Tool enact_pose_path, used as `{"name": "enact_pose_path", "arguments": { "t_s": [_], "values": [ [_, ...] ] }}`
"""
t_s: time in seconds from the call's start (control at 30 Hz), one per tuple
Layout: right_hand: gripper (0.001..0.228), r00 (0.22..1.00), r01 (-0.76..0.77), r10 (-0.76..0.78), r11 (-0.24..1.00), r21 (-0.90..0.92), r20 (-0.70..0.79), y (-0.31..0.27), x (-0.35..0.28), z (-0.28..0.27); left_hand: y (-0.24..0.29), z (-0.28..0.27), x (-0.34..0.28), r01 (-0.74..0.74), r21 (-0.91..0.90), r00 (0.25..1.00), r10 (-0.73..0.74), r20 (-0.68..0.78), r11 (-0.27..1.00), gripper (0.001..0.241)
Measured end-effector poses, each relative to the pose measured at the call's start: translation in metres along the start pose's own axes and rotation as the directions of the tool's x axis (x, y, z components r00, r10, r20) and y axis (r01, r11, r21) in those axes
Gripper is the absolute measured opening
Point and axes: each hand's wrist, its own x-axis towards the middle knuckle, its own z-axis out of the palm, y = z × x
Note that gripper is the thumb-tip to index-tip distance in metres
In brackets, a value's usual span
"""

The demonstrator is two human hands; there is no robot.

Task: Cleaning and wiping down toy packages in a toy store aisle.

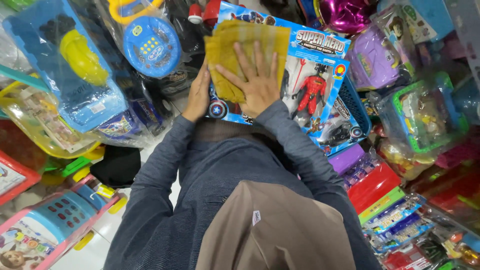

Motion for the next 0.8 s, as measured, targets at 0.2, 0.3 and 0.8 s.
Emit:
{"name": "enact_pose_path", "arguments": {
  "t_s": [0.2,0.3,0.8],
  "values": [
    [0.091,0.994,-0.017,0.014,0.999,-0.034,-0.106,0.004,0.027,0.014,0.015,0.006,-0.002,0.024,0.008,0.999,-0.024,-0.034,1.000,0.060],
    [0.095,0.996,0.084,-0.085,0.996,-0.037,-0.009,0.004,0.028,0.003,-0.020,0.002,-0.008,0.096,-0.009,0.992,-0.096,-0.082,0.995,0.059],
    [0.100,0.988,-0.084,0.090,0.995,-0.050,0.129,-0.026,-0.043,0.002,0.017,-0.004,-0.001,0.074,-0.178,0.993,-0.056,0.108,0.981,0.064]
  ]
}}
